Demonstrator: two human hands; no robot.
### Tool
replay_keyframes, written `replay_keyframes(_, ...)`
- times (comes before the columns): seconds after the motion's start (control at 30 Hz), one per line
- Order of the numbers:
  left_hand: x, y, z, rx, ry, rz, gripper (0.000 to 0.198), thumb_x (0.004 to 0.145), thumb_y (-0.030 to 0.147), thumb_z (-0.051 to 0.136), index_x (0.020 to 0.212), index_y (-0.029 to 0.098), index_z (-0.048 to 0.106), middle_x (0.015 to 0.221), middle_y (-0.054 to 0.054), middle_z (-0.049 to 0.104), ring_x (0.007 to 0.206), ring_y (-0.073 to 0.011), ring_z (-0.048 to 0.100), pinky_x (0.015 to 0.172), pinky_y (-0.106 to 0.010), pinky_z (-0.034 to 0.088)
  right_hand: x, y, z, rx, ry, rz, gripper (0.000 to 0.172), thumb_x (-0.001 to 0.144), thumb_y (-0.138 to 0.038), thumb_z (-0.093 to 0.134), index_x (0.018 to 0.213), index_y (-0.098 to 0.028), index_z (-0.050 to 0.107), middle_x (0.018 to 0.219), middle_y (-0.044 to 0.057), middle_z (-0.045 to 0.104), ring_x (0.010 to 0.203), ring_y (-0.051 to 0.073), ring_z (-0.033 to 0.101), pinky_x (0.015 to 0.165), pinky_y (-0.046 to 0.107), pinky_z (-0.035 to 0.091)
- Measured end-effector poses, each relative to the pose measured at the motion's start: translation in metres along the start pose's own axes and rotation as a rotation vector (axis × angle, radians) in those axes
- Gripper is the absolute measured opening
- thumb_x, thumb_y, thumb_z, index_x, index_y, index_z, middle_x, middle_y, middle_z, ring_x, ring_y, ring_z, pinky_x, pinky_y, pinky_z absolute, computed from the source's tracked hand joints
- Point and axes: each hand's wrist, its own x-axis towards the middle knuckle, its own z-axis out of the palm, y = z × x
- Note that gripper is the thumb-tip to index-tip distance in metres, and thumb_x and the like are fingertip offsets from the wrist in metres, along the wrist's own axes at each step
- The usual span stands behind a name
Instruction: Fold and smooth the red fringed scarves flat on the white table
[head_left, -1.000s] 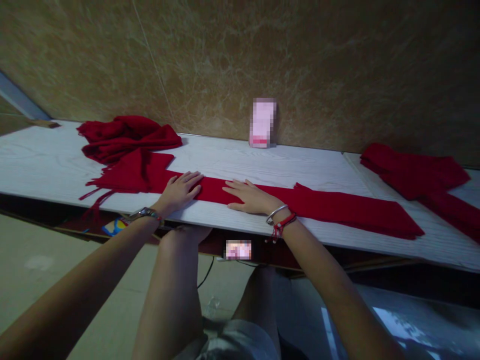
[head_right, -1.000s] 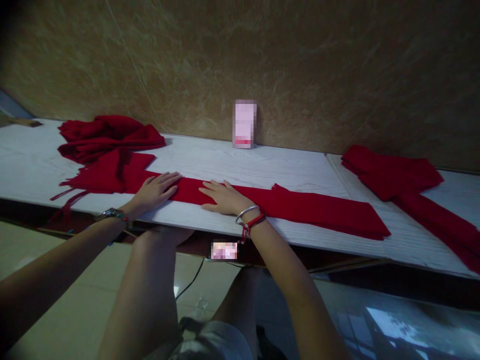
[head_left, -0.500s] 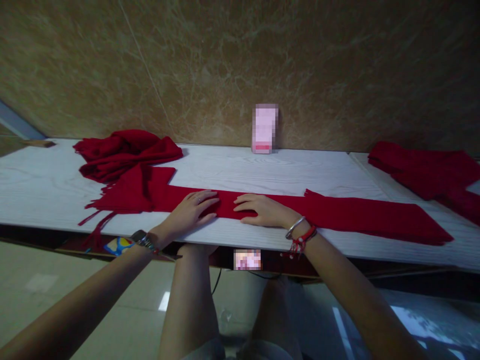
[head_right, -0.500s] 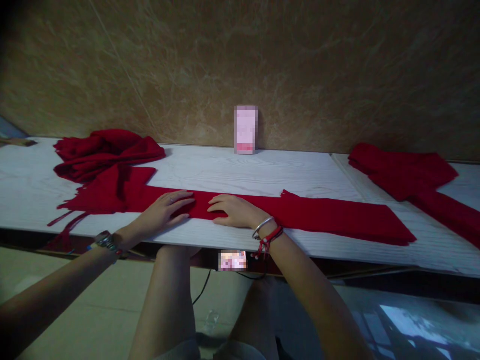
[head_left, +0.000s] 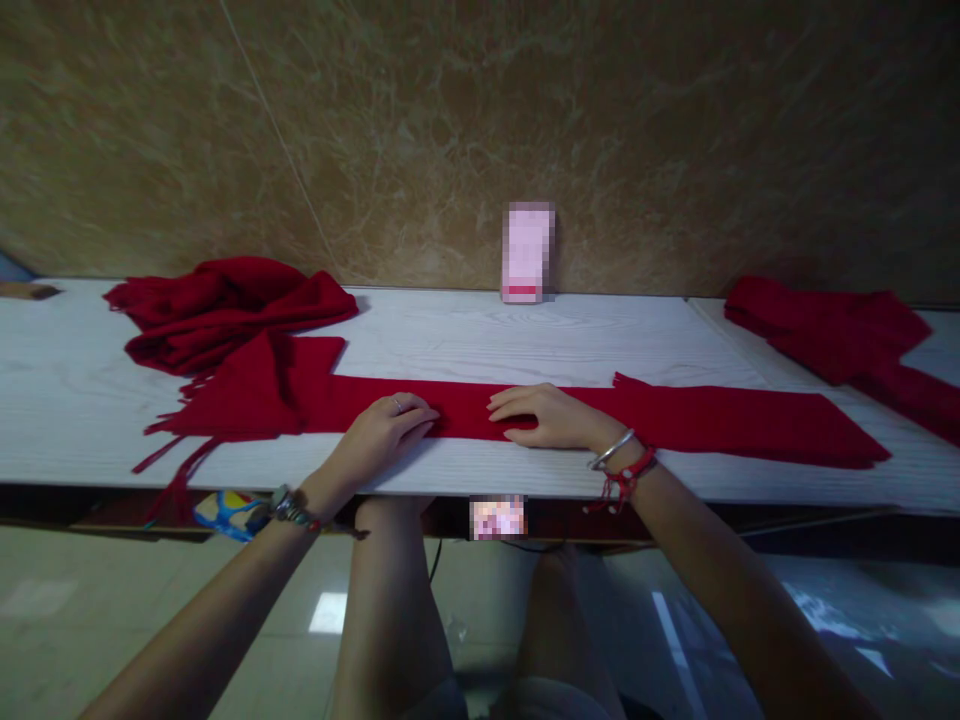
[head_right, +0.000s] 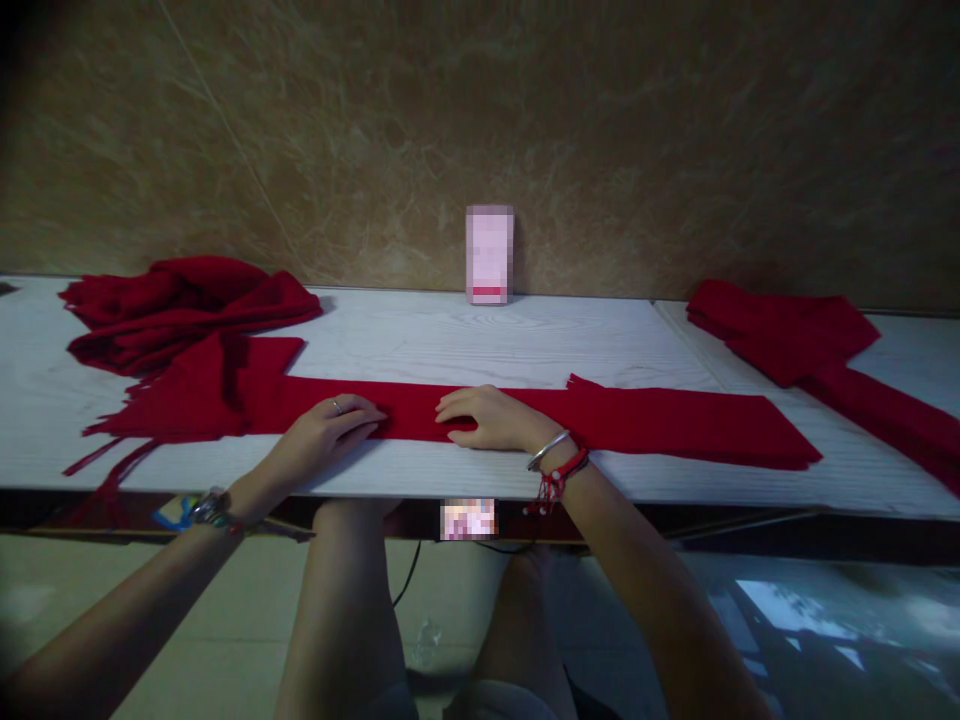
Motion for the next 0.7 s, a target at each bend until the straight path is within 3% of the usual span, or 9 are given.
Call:
replay_keyframes(0.17, -0.001, 0.001, -0.001, 0.06, 0.021, 0.011, 0.032, 0.094, 0.026, 0.038, 0.092, 0.016, 0.069, 0.086, -0.009, 0.066, 0.078, -0.0184, 0.059, 0.07, -0.033, 0.052, -0.004, -0.005, 0.003, -0.11, 0.016, 0.005, 0.029, 0.081, -0.009, 0.047, 0.099, -0.017, 0.068, 0.112, 0.007, 0.068, 0.112, 0.017, 0.058, 0.098, 0.037, 0.045)
replay_keyframes(0.33, 0.0, 0.003, -0.003, 0.077, 0.045, 0.005, 0.031, 0.093, 0.025, 0.037, 0.09, 0.017, 0.067, 0.085, -0.008, 0.064, 0.078, -0.017, 0.058, 0.07, -0.031, 0.051, -0.007, -0.011, 0.002, -0.147, 0.051, 0.164, 0.025, 0.085, -0.012, 0.044, 0.096, -0.017, 0.066, 0.103, 0.008, 0.07, 0.097, 0.019, 0.063, 0.09, 0.037, 0.048)
replay_keyframes(0.43, 0.001, 0.005, -0.005, 0.069, 0.034, 0.027, 0.029, 0.092, 0.023, 0.038, 0.089, 0.015, 0.065, 0.084, -0.008, 0.064, 0.078, -0.0176, 0.057, 0.071, -0.031, 0.05, -0.01, -0.012, 0.004, -0.098, 0.088, 0.188, 0.023, 0.087, -0.014, 0.043, 0.096, -0.018, 0.064, 0.108, 0.008, 0.068, 0.105, 0.019, 0.061, 0.094, 0.035, 0.047)
replay_keyframes(0.7, 0.004, 0.008, -0.01, 0.075, -0.016, 0.05, 0.019, 0.084, 0.017, 0.042, 0.084, 0.015, 0.061, 0.08, -0.007, 0.061, 0.075, -0.0182, 0.055, 0.067, -0.031, 0.048, -0.016, -0.009, 0.011, -0.02, 0.07, 0.065, 0.017, 0.088, -0.016, 0.045, 0.091, -0.02, 0.062, 0.12, 0.008, 0.064, 0.122, 0.018, 0.051, 0.105, 0.041, 0.038)
